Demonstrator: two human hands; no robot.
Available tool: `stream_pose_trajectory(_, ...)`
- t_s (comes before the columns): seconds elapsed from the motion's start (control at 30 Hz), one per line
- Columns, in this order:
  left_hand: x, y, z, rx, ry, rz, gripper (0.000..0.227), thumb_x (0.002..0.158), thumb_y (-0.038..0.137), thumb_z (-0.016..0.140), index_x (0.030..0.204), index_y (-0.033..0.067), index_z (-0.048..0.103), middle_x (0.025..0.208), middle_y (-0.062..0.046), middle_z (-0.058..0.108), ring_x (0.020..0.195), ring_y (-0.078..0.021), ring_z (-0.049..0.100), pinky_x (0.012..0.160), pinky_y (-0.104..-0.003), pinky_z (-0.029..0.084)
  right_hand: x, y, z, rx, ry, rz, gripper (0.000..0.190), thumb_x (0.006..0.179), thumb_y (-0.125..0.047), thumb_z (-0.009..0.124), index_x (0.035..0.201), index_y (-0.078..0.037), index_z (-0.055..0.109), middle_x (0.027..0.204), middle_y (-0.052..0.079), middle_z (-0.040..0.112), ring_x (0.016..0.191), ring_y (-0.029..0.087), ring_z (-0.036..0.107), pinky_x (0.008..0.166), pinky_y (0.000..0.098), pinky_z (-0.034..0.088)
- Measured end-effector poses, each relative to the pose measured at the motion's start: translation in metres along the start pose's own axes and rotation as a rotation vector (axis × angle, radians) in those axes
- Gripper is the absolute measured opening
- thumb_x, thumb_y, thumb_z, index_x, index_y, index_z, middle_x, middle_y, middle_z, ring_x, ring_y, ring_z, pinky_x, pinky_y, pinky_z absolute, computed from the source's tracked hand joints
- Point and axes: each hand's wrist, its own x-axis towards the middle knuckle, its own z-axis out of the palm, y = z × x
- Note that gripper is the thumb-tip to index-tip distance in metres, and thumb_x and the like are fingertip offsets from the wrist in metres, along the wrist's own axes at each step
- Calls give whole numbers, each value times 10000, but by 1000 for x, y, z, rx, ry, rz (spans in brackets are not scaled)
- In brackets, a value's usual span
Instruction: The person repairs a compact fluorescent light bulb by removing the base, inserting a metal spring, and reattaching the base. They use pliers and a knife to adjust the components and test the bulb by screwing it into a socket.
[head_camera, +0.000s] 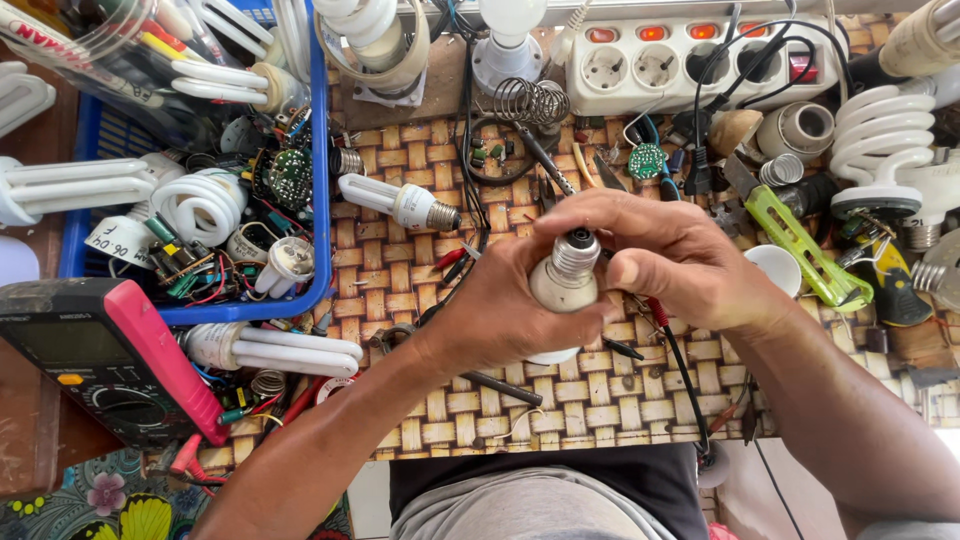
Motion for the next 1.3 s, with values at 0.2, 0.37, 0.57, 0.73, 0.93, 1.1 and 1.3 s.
stream_pose_trajectory(0.2, -2, -4, 3, 146, 79, -3, 192, 732, 182, 815, 810, 135, 646, 704, 80, 610, 615, -23, 520, 528, -224, 445, -3, 11, 11, -5, 173, -30, 328, 847, -175, 740, 1143, -64, 650, 1061, 61, 693, 1032, 180, 638, 1015, 309, 527)
stream_pose_trajectory(0.37, 3, 3, 0, 203, 76, -120, 234, 693, 249, 797, 854, 136, 669, 738, 72, 637, 643, -29, 516, 565, -236, 450, 2, 9, 13, 141, 195, 66, 491, 794, -289, 732, 1175, -65, 518, 1115, 92, 614, 1074, 191, 626, 939, 287, 559)
stream_pose_trajectory(0.57, 2, -1, 0, 173, 74, -67, 184, 723, 196, 804, 821, 135, 661, 734, 72, 624, 655, -27, 528, 565, -230, 458, -1, 12, 7, 51, 118, 98, 366, 875, -169, 671, 1196, -5, 610, 1164, 117, 656, 1055, 176, 658, 910, 260, 571)
stream_pose_trajectory(0.73, 2, 8, -1, 258, 77, -118, 224, 670, 240, 804, 800, 130, 659, 685, 58, 616, 588, -35, 507, 496, -242, 432, -1, 14, 12, 208, 223, 102, 339, 803, -163, 777, 1068, -66, 588, 1069, 66, 583, 998, 128, 594, 876, 226, 533)
stream_pose_trajectory(0.93, 1, 6, -1, 179, 37, -114, 237, 711, 235, 820, 880, 138, 685, 763, 81, 632, 681, -31, 529, 587, -235, 458, -4, 15, 10, 85, 156, 111, 372, 820, -213, 731, 1156, -62, 678, 1159, 96, 719, 1118, 188, 689, 1014, 291, 585)
stream_pose_trajectory(1.1, 2, 10, -2, 228, 41, -122, 224, 722, 236, 792, 887, 152, 666, 757, 61, 644, 646, -44, 551, 554, -237, 460, 2, 5, 18, 93, 151, 34, 379, 928, -277, 610, 1204, -27, 534, 1140, 97, 594, 1048, 195, 664, 923, 288, 598)
stream_pose_trajectory(1.3, 3, 2, -3, 183, 13, -29, 218, 741, 234, 807, 864, 139, 654, 757, 61, 602, 663, -52, 528, 583, -247, 464, 1, 2, 2, 5, 99, 116, 344, 903, -270, 628, 1145, -33, 686, 1142, 98, 701, 1093, 180, 659, 956, 280, 534)
